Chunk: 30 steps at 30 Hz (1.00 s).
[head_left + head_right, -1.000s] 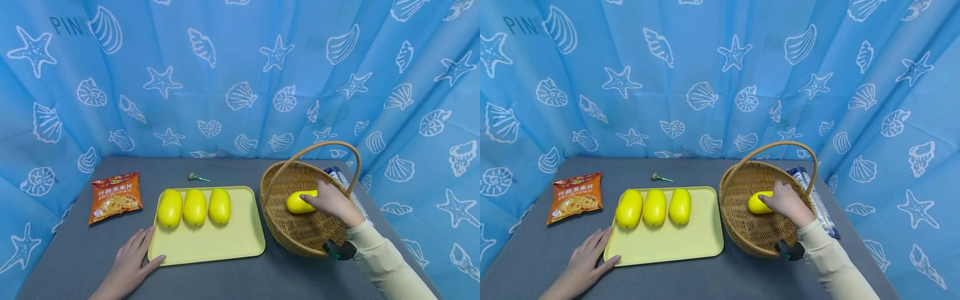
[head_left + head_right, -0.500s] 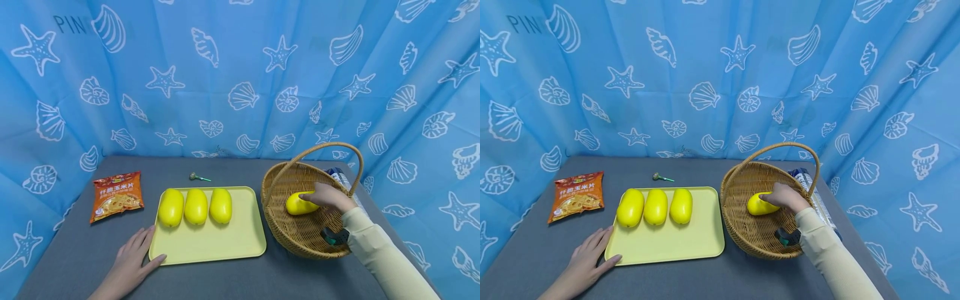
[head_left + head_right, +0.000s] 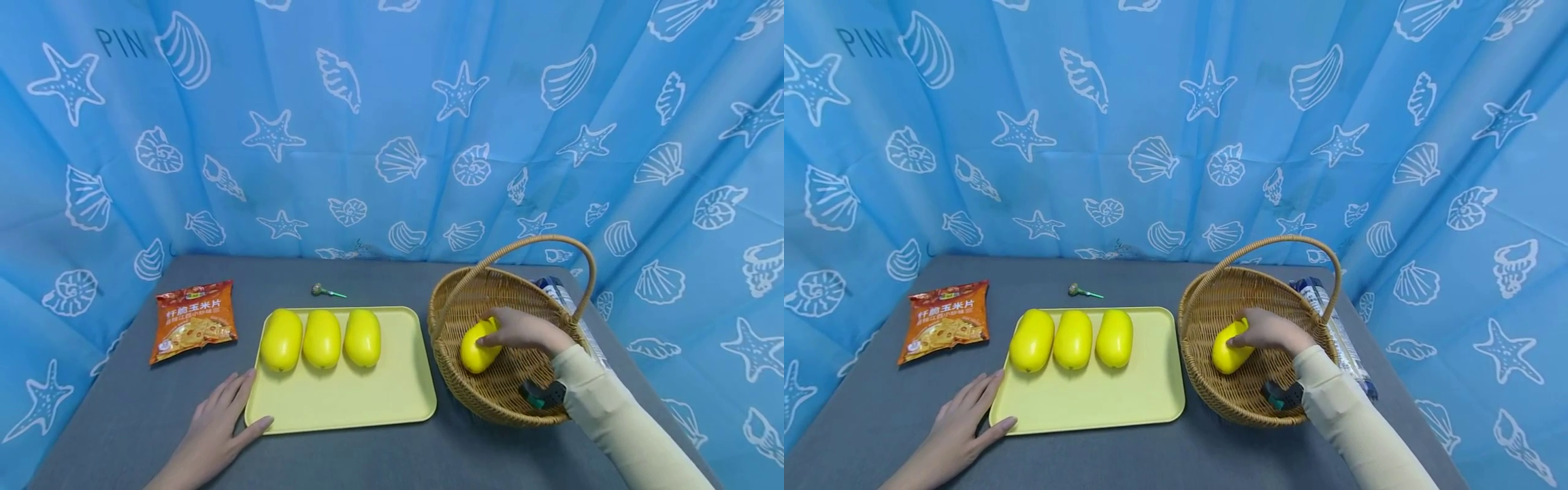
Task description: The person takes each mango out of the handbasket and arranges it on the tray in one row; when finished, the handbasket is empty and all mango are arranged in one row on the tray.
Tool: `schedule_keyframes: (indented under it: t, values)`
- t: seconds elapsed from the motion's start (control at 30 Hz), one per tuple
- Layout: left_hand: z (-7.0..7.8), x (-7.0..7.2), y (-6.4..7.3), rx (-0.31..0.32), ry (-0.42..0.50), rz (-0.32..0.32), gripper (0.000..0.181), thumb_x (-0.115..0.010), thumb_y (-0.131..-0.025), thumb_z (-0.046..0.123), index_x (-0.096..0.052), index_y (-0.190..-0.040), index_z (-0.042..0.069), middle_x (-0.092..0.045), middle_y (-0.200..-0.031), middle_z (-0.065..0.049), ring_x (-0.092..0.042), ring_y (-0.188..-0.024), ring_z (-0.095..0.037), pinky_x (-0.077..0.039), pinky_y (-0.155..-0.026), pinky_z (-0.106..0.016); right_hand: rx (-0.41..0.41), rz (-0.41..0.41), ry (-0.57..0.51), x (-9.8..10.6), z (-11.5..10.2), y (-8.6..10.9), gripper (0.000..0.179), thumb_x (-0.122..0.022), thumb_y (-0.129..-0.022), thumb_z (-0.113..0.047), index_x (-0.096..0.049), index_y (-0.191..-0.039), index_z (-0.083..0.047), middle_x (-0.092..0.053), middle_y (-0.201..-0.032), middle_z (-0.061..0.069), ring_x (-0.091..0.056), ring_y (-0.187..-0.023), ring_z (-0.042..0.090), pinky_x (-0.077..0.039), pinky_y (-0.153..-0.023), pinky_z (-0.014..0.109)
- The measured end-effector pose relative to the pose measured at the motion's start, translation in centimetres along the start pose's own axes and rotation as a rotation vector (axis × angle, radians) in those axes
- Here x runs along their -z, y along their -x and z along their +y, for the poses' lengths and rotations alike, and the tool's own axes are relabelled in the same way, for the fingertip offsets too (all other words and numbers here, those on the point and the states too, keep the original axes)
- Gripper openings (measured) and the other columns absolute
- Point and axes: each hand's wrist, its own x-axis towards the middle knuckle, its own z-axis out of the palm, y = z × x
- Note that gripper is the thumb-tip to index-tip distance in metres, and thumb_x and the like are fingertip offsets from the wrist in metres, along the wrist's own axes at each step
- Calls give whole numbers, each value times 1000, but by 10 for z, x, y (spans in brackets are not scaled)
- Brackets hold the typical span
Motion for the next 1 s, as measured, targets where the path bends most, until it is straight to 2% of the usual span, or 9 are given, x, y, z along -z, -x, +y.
schedule_keyframes:
  t: [0.17, 0.43, 0.57, 0.67, 0.8, 0.93, 1.0]
  values:
    - [0, 0, 0, 5, -7, -1, 105, -37, -80, 82, -24, -152, 6, -34, -148, -24, -25, -136, -45, -27, -96, -74, 11, -2, -14, -3, -1, 3, 73, -75, -82, -27, -42, -140, 2, -46, -138, 27, -47, -123, 44, -42, -101, 59]
    - [2, 1, 0, 8, -5, -13, 106, -36, -80, 83, -23, -153, 7, -33, -149, -24, -25, -136, -46, -27, -96, -75, 24, 16, -24, -7, 0, 5, 80, -78, -78, -27, -39, -139, 8, -53, -129, 25, -55, -113, 36, -47, -97, 54]
    - [2, 1, 0, 11, -13, -11, 106, -36, -80, 83, -24, -152, 7, -34, -148, -24, -25, -136, -45, -27, -96, -75, 15, 18, -28, -8, 0, 3, 80, -78, -78, -26, -39, -140, 7, -50, -132, 28, -52, -117, 40, -45, -100, 56]
    - [1, 0, 0, 14, -15, -12, 107, -36, -80, 84, -24, -152, 7, -34, -148, -24, -25, -135, -45, -28, -95, -75, -9, -9, -58, -8, -1, 3, 81, -77, -80, -26, -36, -144, 3, -48, -134, 27, -55, -111, 36, -51, -92, 51]
    - [-1, -1, -1, 14, -12, -11, 106, -36, -80, 83, -23, -152, 7, -34, -148, -24, -25, -135, -46, -28, -95, -75, -36, -64, -106, -10, -1, 1, 88, -77, -80, -29, -29, -148, -2, -53, -124, 20, -58, -94, 24, -56, -79, 40]
    - [-1, -1, -2, 7, -8, -3, 105, -36, -81, 82, -24, -152, 7, -34, -149, -24, -25, -136, -45, -28, -95, -75, -20, -88, -85, -12, 0, -1, 92, -78, -79, -33, -26, -150, -4, -56, -115, 11, -55, -93, 21, -52, -83, 39]
    - [-1, -1, -2, 4, -10, 1, 105, -36, -81, 82, -24, -152, 7, -34, -149, -24, -25, -136, -45, -28, -95, -75, -15, -87, -74, -13, 1, -2, 93, -78, -79, -33, -26, -151, -5, -56, -115, 9, -54, -96, 20, -49, -86, 39]
